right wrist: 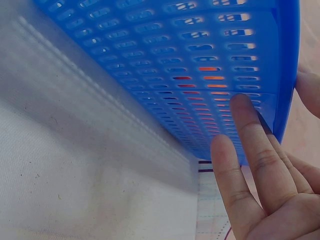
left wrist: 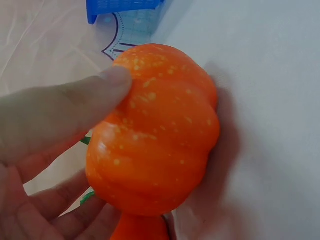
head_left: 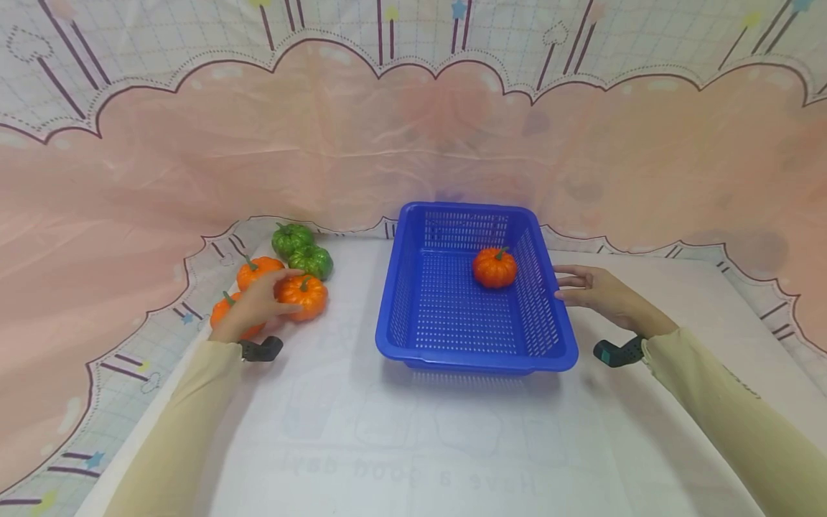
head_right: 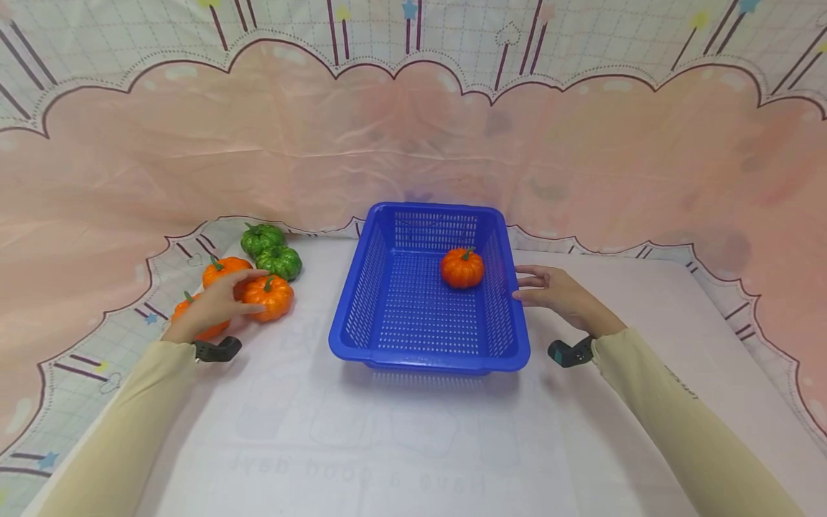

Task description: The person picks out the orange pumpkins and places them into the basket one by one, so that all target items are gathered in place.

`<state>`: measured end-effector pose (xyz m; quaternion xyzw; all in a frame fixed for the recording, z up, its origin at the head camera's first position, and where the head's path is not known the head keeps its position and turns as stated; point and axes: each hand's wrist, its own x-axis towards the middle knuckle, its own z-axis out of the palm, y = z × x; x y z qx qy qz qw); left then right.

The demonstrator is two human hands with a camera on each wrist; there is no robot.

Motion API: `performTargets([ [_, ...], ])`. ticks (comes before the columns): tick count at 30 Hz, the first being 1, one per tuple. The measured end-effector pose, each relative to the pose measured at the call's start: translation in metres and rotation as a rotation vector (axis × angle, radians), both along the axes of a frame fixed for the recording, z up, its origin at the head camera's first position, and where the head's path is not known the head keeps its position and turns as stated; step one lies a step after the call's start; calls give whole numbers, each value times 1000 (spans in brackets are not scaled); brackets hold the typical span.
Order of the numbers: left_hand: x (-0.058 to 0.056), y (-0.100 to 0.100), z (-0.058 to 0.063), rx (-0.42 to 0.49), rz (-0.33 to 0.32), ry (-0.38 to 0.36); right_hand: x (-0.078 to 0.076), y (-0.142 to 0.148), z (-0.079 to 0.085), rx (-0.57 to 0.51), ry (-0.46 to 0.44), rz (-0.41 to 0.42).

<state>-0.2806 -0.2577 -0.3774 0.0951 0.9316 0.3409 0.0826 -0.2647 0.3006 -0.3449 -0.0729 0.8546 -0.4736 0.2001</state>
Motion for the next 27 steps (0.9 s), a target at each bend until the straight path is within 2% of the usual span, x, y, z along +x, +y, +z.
performTargets([
  [14,2,0,1,22,2,-60,1,-1,-1,1,3,-1],
  [20,0,0,6,-10,-24,-54,1,-1,0,7,6,-4],
  [27,-2,0,8,-105,-53,-37,2,-1,1,5,10,9],
])
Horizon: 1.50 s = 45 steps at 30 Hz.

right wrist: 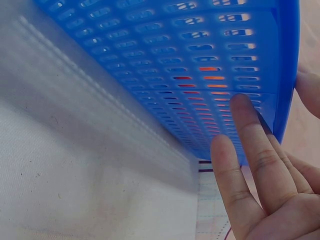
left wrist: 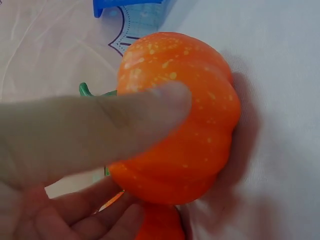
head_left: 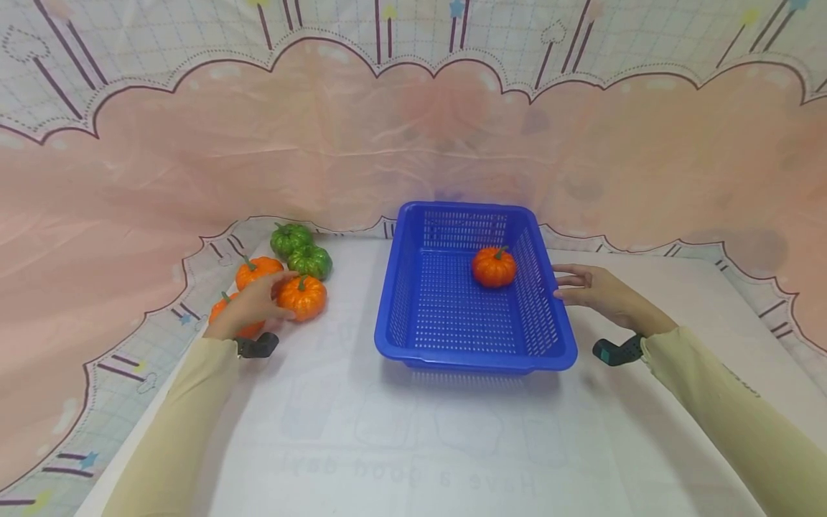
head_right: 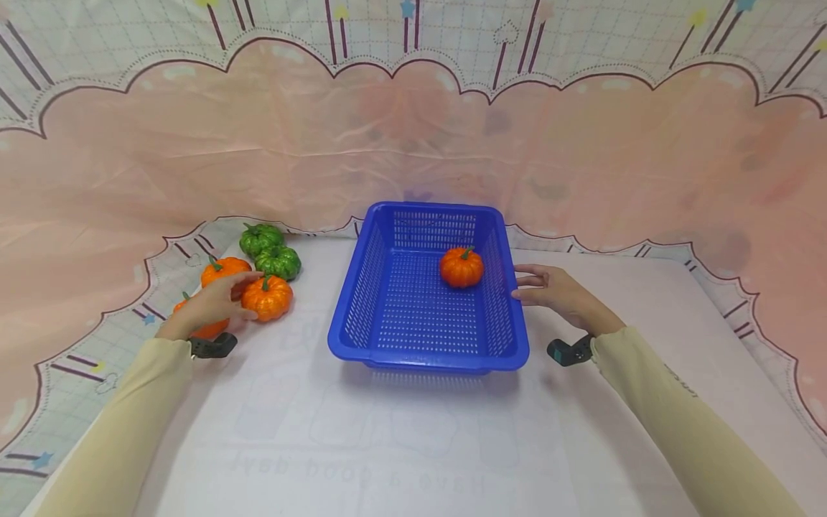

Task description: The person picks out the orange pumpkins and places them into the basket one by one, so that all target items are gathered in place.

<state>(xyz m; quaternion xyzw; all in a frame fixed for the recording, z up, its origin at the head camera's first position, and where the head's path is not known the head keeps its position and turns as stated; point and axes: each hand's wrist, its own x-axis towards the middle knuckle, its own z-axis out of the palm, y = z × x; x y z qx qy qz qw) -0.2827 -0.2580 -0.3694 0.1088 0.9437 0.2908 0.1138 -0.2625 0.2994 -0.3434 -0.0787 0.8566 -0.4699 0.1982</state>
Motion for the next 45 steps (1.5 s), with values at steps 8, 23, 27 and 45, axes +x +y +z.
performTargets([
  [8,0,2,0,-20,21,-23,0,0,0,-7,-6,0],
  [23,-5,7,-6,37,61,-63,-1,0,0,7,-11,-4],
  [27,-3,8,-6,45,62,-60,-1,1,0,6,-10,-2],
  [45,-3,11,-13,39,54,-33,1,0,0,1,-3,-3],
])
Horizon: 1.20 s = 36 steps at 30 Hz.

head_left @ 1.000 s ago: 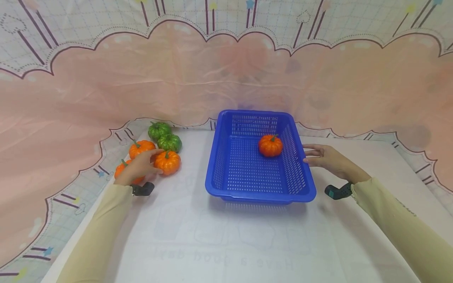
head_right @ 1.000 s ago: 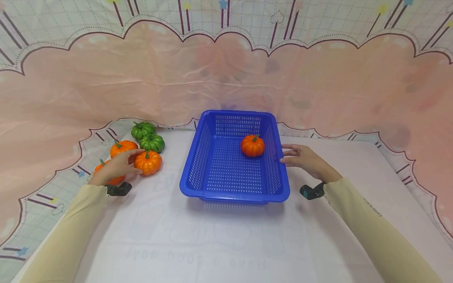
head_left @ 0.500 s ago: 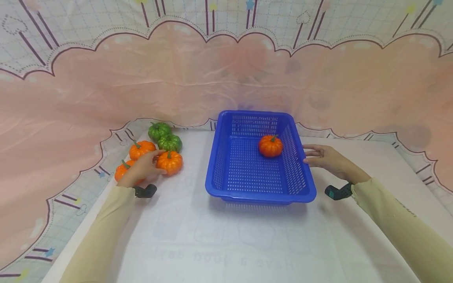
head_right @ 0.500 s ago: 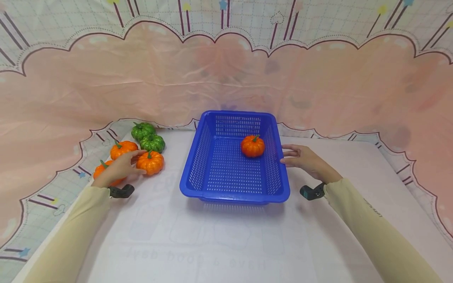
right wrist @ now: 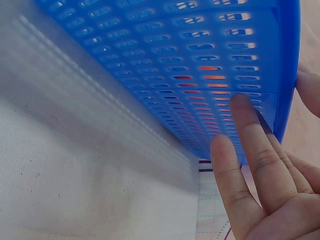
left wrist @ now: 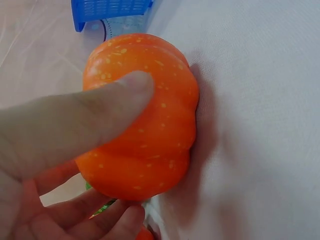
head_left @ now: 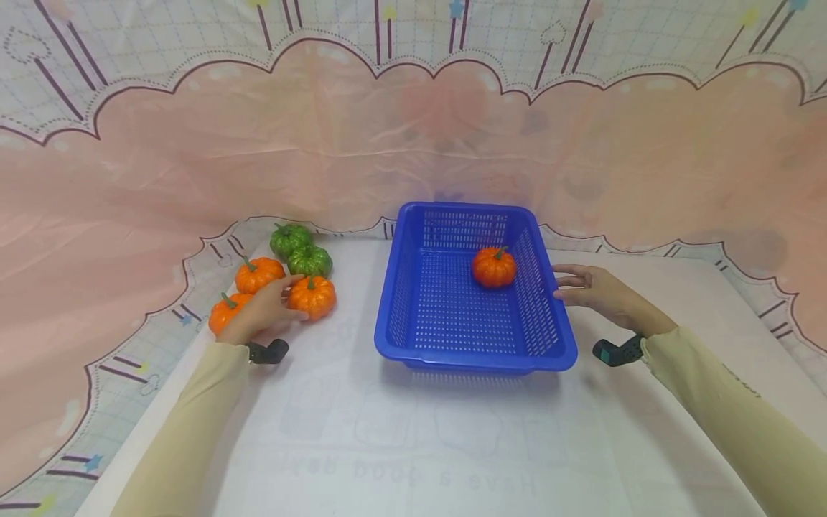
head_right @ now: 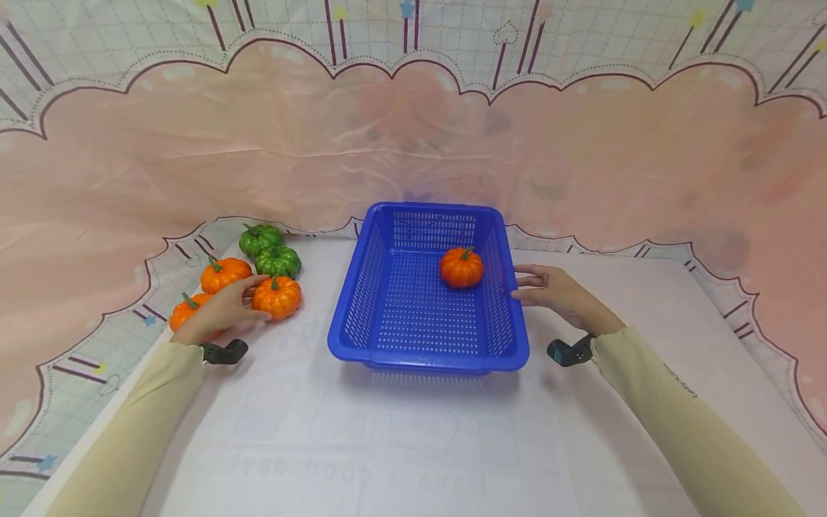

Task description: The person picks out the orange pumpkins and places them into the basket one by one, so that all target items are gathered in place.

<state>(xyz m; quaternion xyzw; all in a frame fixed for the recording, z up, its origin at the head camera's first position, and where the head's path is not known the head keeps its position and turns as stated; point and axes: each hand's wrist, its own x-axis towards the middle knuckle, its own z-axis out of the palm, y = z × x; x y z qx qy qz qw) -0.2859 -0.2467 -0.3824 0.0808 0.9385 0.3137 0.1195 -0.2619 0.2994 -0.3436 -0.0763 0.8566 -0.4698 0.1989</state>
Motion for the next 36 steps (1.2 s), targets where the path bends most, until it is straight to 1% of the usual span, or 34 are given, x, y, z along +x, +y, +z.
performTargets([
  [8,1,-1,-1,4,-27,32,1,0,1,-12,1,4],
  [13,1,-2,-1,8,-33,32,0,0,1,-4,-4,-6],
  [20,0,0,-2,2,-12,18,0,-2,1,-3,-6,-2],
  [28,0,2,-6,9,-22,58,0,-1,1,4,-3,-3],
  [36,-2,3,-9,15,-13,39,-1,0,0,2,-2,-7],
])
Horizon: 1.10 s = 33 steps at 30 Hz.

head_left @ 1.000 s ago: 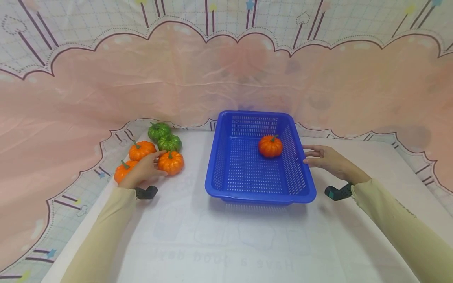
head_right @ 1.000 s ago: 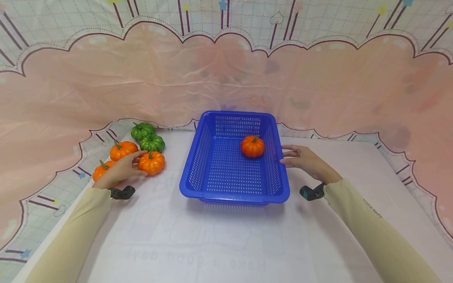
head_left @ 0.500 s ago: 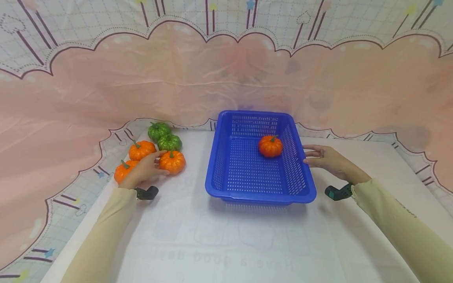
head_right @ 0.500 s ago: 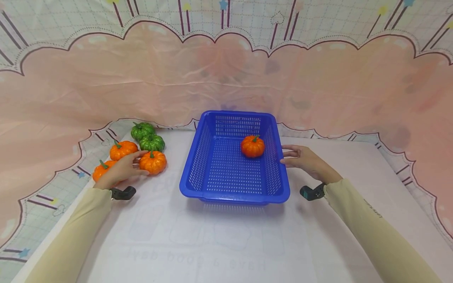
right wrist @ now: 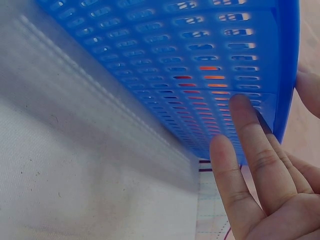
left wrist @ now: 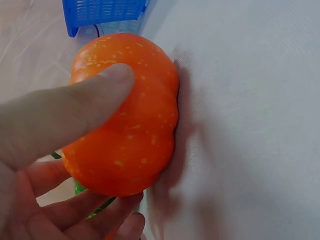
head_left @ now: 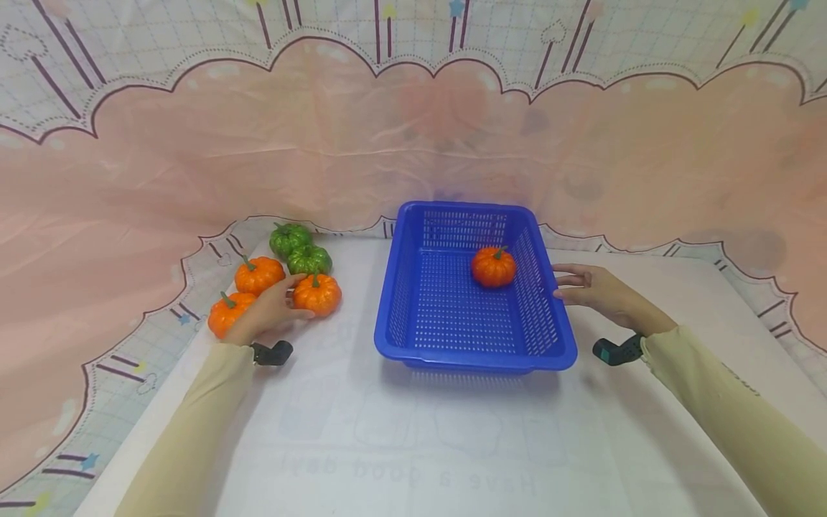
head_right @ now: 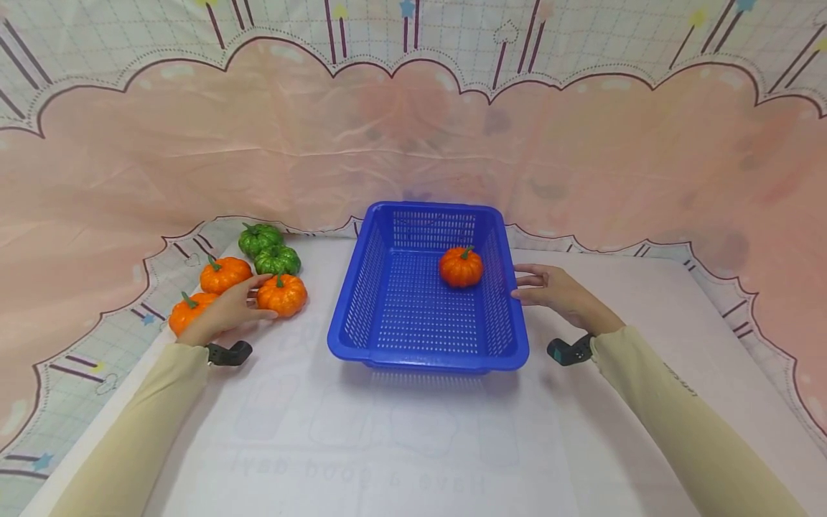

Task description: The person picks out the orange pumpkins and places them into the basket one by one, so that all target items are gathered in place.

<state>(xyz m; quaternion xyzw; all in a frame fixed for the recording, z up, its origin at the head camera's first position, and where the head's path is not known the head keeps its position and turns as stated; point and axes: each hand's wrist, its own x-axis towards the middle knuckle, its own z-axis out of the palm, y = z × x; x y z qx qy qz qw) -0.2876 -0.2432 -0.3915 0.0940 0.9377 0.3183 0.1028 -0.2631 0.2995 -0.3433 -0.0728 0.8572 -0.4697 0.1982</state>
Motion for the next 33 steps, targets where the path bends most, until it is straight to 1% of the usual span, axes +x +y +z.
performTargets([
  [10,0,2,-2,27,34,-7,-1,1,-1,2,-1,5],
  [15,0,4,-1,42,50,-8,-1,1,-1,8,-1,2],
  [25,0,5,-1,82,63,-10,-2,2,-3,13,0,1],
  [33,-1,5,-3,104,67,6,-2,2,-2,11,5,4],
])
